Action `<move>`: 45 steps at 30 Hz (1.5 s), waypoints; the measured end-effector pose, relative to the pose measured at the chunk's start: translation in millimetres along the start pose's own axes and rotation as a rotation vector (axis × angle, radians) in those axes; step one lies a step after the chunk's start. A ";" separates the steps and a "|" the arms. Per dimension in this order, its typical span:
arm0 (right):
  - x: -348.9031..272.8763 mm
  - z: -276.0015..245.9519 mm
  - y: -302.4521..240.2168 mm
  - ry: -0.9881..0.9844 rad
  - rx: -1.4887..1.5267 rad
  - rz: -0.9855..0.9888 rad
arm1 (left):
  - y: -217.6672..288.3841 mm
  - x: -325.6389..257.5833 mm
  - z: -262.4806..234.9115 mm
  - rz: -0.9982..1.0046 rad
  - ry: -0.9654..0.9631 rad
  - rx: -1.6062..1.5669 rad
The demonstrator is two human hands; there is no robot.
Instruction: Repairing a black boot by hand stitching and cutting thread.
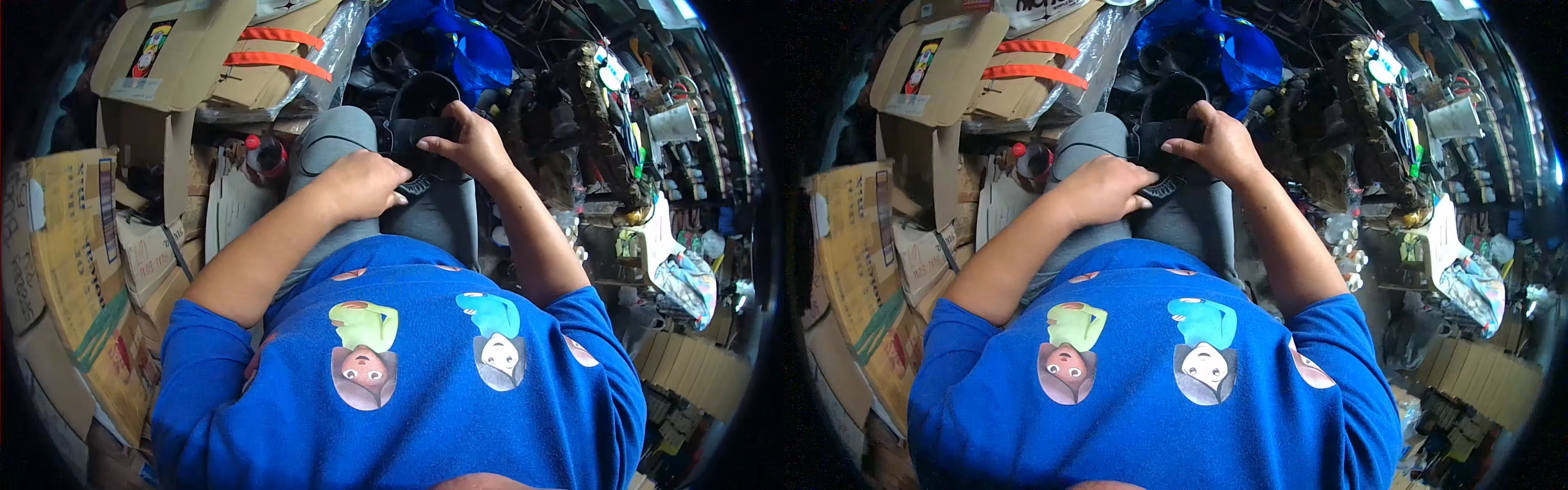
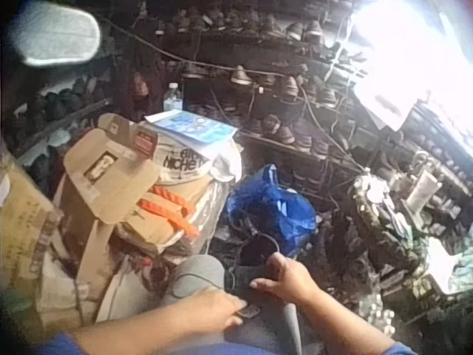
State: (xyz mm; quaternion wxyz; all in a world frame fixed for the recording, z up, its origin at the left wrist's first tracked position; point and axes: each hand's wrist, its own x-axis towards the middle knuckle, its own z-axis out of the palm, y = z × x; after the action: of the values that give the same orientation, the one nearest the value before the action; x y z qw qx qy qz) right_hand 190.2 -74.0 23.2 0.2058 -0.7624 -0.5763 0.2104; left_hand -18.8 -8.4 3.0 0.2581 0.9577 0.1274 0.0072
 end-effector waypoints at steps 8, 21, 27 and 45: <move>-29.2 12.2 10.7 0.149 0.441 -0.015 | -40.4 60.9 -20.8 -0.021 0.237 -0.406; -23.5 -8.7 -7.5 -0.365 -0.065 0.077 | -57.8 110.8 17.5 0.061 -0.106 -0.832; -55.7 -21.4 12.1 -0.246 0.170 -0.214 | -58.2 113.4 12.7 0.060 -0.099 -0.738; -40.9 -10.2 18.2 -0.044 0.078 -0.037 | -56.6 108.4 -20.0 0.045 -0.238 -0.641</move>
State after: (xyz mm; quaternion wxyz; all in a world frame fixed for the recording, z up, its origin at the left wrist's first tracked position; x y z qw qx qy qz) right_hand 200.2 -118.8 24.9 0.2264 -0.7381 -0.5861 0.2456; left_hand 70.9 75.6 -13.4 0.5590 0.8244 0.0665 -0.0592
